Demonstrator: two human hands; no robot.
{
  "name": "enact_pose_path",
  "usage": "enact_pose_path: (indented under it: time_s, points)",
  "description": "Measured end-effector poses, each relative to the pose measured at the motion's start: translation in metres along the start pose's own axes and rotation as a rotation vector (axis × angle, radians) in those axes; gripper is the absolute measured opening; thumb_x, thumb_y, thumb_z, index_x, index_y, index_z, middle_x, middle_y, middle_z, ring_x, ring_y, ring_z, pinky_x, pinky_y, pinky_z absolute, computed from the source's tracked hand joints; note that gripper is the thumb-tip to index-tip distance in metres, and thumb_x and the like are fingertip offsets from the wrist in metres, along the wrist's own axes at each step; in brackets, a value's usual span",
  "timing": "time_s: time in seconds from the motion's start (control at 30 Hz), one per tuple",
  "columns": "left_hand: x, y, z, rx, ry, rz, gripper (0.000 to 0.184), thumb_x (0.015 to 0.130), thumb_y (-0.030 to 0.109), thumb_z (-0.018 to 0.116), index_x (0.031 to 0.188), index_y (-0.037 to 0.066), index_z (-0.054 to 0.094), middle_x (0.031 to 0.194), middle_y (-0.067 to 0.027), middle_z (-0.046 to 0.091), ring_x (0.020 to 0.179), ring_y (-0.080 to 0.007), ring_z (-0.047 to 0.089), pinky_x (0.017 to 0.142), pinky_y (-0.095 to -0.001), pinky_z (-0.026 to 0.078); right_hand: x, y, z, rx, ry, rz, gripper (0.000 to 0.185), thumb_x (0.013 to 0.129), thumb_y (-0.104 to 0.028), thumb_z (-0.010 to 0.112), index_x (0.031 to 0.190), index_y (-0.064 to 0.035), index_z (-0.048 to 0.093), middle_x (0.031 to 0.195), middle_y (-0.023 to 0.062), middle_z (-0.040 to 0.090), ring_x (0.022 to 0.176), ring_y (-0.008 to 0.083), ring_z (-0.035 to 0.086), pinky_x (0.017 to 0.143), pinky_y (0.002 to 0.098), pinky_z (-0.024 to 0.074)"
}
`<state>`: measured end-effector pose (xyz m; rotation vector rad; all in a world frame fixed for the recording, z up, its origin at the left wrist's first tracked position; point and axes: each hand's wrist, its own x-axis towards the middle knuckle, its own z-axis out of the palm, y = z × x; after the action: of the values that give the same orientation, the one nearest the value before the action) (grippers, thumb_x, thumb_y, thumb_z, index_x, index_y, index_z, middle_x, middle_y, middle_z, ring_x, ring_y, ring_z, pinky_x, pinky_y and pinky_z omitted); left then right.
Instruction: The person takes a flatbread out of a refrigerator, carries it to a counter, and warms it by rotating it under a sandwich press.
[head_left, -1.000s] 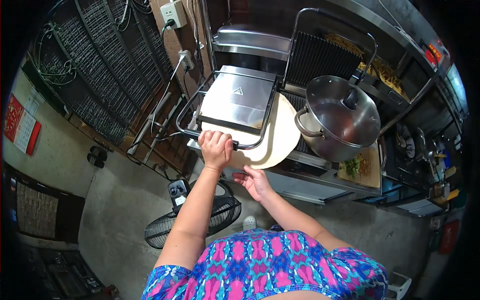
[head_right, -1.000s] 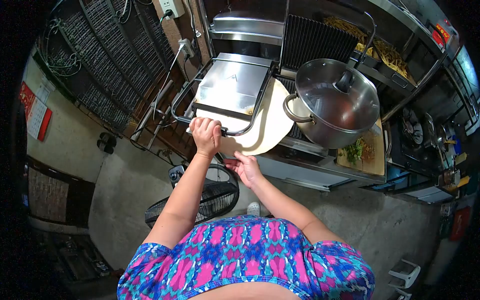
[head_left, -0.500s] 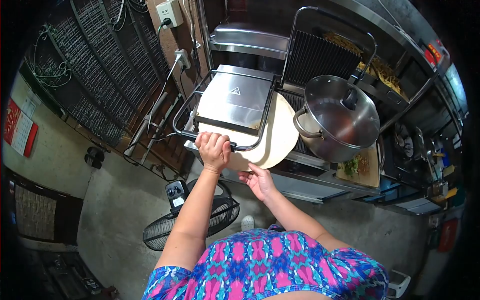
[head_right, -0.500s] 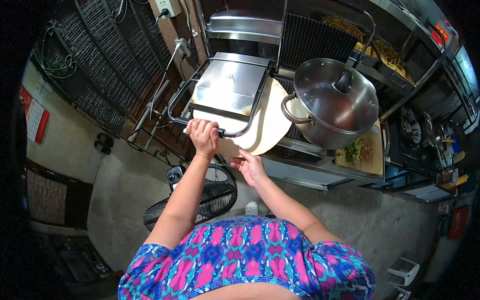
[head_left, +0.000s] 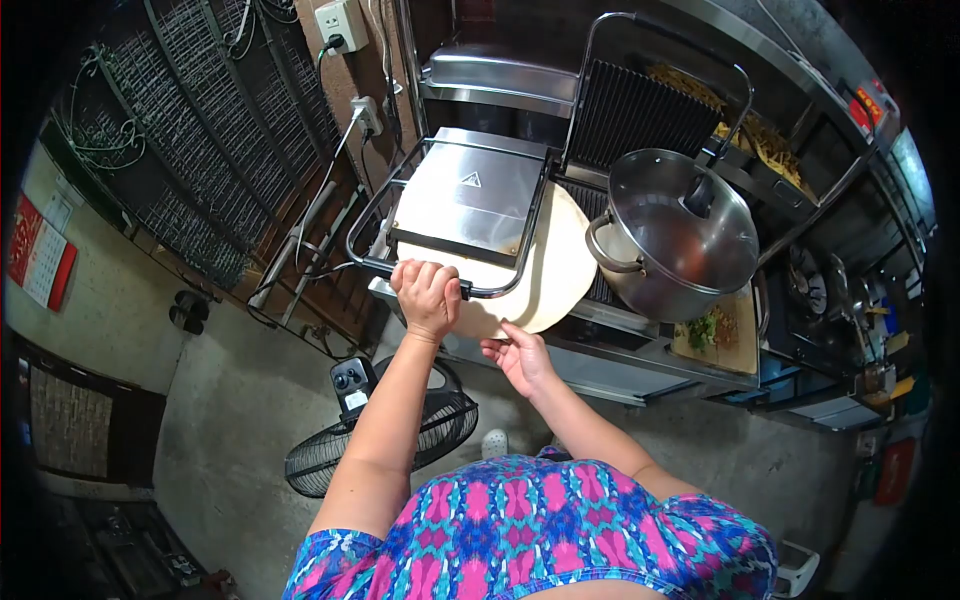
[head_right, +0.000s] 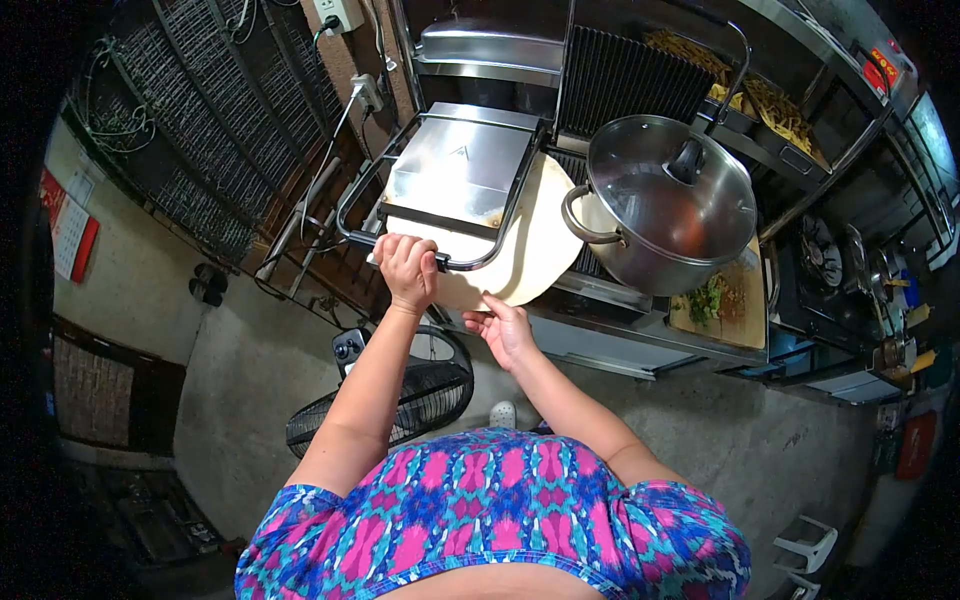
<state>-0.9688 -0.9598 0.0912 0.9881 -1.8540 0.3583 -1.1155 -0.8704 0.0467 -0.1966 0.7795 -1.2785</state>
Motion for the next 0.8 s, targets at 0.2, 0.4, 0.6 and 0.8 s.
enact_pose_path:
  time_s: [0.2,0.4,0.6,0.8]
  points:
    - [0.003,0.0,-0.002,0.012,-0.015,0.009,0.015,0.08,0.022,0.046,0.076,0.014,0.058,0.075,-0.0001,0.053,0.075,-0.0191,0.047,0.086,-0.0331,0.032,-0.003,-0.003,0.002,0.001,0.012,-0.005,0.026,0.086,-0.013,0.054,0.103,0.0063,0.048,0.083,0.0149,0.058,0.072,0.0214,0.062,0.063,0.0271,0.0506]
    - [0.011,-0.002,-0.008,-0.005,-0.011,0.042,0.012,0.078,0.018,0.049,0.071,0.013,0.058,0.07,0.0002,0.054,0.067,-0.0174,0.047,0.078,-0.0277,0.036,-0.002,-0.002,0.0,0.001,0.01,-0.008,0.026,0.086,-0.014,0.054,0.102,0.0055,0.048,0.081,0.0145,0.058,0.072,0.0216,0.062,0.063,0.0264,0.0504]
    - [0.02,-0.007,-0.011,0.022,-0.056,0.086,0.017,0.077,0.018,0.053,0.062,0.013,0.06,0.057,0.0011,0.054,0.055,-0.0168,0.05,0.066,-0.025,0.04,-0.007,-0.009,0.004,0.005,0.046,-0.045,0.026,0.086,-0.016,0.055,0.102,0.004,0.049,0.077,0.0128,0.058,0.066,0.0192,0.061,0.059,0.0248,0.0487]
    - [0.033,-0.006,-0.02,0.055,-0.198,0.023,0.026,0.077,0.023,0.054,0.054,0.013,0.059,0.049,0.0017,0.053,0.048,-0.0172,0.052,0.061,-0.026,0.041,-0.006,-0.02,-0.007,-0.007,0.074,-0.075,0.025,0.087,-0.019,0.055,0.099,0.0023,0.052,0.073,0.0085,0.058,0.057,0.0138,0.058,0.052,0.0223,0.0459]
